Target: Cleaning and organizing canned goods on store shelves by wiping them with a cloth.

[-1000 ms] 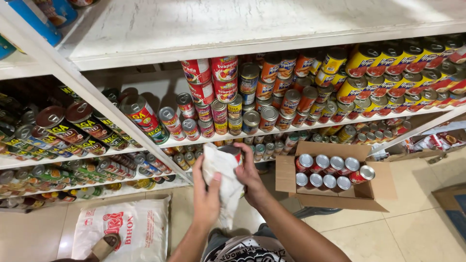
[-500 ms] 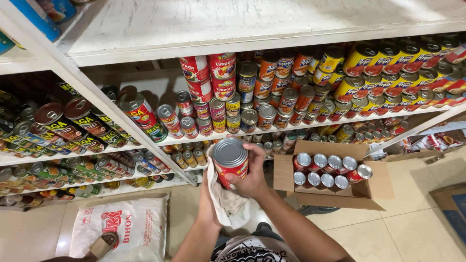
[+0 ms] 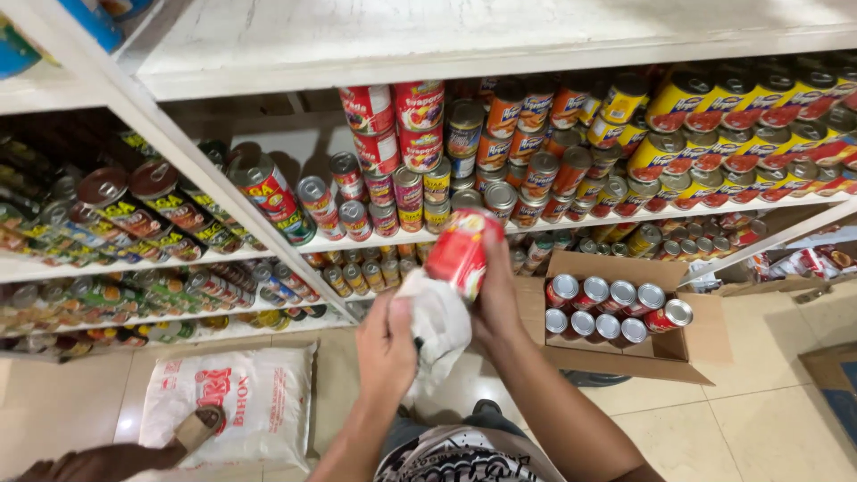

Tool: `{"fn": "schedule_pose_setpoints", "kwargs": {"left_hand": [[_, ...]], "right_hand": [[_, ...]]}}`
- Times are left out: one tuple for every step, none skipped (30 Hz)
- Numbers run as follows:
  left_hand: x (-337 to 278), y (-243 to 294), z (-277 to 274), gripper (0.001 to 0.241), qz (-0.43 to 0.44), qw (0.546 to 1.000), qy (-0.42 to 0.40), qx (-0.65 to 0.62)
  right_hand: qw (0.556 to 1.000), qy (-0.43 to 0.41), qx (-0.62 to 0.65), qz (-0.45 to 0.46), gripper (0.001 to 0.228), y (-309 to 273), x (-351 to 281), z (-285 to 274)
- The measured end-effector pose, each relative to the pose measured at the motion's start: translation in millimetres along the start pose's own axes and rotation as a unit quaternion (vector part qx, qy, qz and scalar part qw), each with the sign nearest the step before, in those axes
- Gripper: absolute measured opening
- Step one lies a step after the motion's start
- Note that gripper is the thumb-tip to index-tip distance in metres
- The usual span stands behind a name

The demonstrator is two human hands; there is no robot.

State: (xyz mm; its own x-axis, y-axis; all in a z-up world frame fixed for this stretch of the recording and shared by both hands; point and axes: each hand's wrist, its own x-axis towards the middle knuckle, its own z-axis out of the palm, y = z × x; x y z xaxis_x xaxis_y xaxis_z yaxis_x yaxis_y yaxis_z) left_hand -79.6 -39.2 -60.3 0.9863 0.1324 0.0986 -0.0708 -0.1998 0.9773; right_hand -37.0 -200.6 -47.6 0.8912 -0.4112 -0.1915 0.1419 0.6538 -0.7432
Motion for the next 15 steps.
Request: {"fn": "schedule_pose_setpoints", "kwargs": {"left_hand": [[0.6,16.7,-4.3,0.023,0.055,0.992,-0.005,0.117],[4.4,33.9,-6.5,0.016,0.113,0.966,-0.010,0.231],[4.2,36.5,-4.3,0.016,0.112,0.967,-0.008,0.230],[4.4,39.3,-2.9,0.021,0.158,0.945,-0.011,0.286],[4.6,42.0,-1.6,0.026,0.204,0.918,-0.014,0.341],[3.7,48.5,-1.7,0.026,0.202,0.917,-0.012,0.343],[2.9,55.0,-1.7,0.035,0.212,0.923,-0.039,0.320],[3.0,61.7,0.1,0.047,0.224,0.927,-0.068,0.294],[1.7,62.0,2.3,0.047,0.224,0.927,-0.068,0.294],[1.2,62.6,4.9,0.044,0.259,0.931,-0.052,0.252],[0.7,63.2,7.6,0.041,0.294,0.932,-0.036,0.209],[1.5,60.2,12.1,0.041,0.294,0.932,-0.036,0.210],[2.3,57.2,16.5,0.041,0.334,0.922,-0.004,0.195],[2.6,54.1,21.1,0.044,0.371,0.911,0.028,0.180],[10.6,47.2,20.2,0.044,0.370,0.911,0.029,0.180]], "right_hand": [[0.999,0.041,0.021,0.012,0.065,-6.1,-2.5,6.6],[0.996,0.080,0.043,0.020,0.062,-13.9,-2.1,14.1],[0.996,0.078,0.041,0.020,0.062,-17.4,-4.7,19.2],[0.994,0.092,0.059,0.027,0.066,-20.2,-7.7,24.9],[0.991,0.106,0.076,0.033,0.070,-23.0,-10.7,30.6],[0.991,0.104,0.076,0.036,0.070,-20.4,-10.8,31.6],[0.989,0.113,0.079,0.047,0.068,-17.9,-10.8,32.6],[0.988,0.122,0.082,0.054,0.066,-16.7,-9.8,33.0],[0.988,0.122,0.082,0.055,0.066,-13.1,-11.6,32.0],[0.989,0.122,0.057,0.067,0.066,-9.9,-12.8,31.3],[0.989,0.122,0.031,0.079,0.065,-6.8,-13.9,30.6],[0.989,0.122,0.032,0.079,0.065,-8.0,-15.6,33.2],[0.986,0.121,0.033,0.106,0.065,-9.0,-17.4,35.7],[0.983,0.121,0.032,0.134,0.066,-10.3,-19.4,38.0],[0.983,0.121,0.031,0.134,0.066,-5.9,-17.1,37.4]]}}
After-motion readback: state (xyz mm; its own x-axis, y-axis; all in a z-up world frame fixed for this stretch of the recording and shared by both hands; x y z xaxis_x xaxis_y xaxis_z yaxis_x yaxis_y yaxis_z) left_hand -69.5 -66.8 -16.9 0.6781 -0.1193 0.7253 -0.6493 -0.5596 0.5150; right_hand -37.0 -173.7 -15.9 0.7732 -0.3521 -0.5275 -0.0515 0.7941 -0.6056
